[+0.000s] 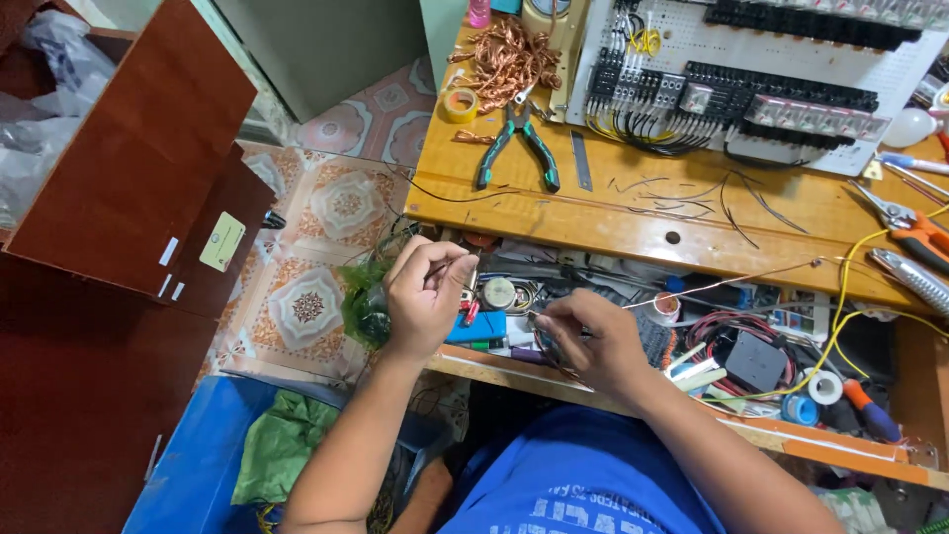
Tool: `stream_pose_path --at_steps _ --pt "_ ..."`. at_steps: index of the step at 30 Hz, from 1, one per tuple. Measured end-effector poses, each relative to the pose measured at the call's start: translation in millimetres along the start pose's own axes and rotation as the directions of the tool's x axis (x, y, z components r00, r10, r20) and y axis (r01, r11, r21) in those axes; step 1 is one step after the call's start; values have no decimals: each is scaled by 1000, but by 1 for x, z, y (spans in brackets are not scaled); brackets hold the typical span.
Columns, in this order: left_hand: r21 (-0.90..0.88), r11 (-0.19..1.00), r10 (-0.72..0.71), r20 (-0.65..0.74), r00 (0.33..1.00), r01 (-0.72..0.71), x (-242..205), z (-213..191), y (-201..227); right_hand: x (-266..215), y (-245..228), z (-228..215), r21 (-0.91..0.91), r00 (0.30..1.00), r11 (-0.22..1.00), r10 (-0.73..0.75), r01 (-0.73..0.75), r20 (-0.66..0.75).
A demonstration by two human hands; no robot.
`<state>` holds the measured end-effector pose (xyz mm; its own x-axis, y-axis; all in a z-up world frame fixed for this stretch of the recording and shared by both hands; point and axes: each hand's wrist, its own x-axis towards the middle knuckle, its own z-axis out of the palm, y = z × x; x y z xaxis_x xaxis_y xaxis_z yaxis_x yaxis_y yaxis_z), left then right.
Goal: Wiring an electrical control panel by stripping, twisting, and connecting wires to terminal blocks.
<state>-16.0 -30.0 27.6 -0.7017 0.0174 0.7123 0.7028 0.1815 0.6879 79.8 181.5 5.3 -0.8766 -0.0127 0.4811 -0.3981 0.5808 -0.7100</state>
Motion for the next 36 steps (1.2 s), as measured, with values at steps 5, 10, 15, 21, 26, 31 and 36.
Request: stream_pose_path --at_steps 5,10,15,21,26,31,36 --pt "-13 1000 20 88 996 -19 -1 -1 1 22 -20 -11 30 999 999 -34 35 -7" --pt "40 999 11 138 990 -17 -2 -1 -1 28 -24 -14 54 999 998 -39 41 -37" --pt "-54 994 -82 148 986 91 -5 3 -7 28 -27 -18 59 996 995 -80 82 -25" --pt "-45 992 -106 249 963 121 0 12 7 27 -38 -22 101 982 977 -189 187 10" --pt "-54 978 -165 398 903 203 -9 33 -2 5 -19 -31 24 939 947 -321 321 123" --pt "-50 993 -73 445 893 106 32 62 28 -3 -22 -71 -118 890 891 -411 438 198" --pt "-130 985 157 403 901 -114 77 114 50 -12 -4 -108 -172 895 895 -363 413 258"
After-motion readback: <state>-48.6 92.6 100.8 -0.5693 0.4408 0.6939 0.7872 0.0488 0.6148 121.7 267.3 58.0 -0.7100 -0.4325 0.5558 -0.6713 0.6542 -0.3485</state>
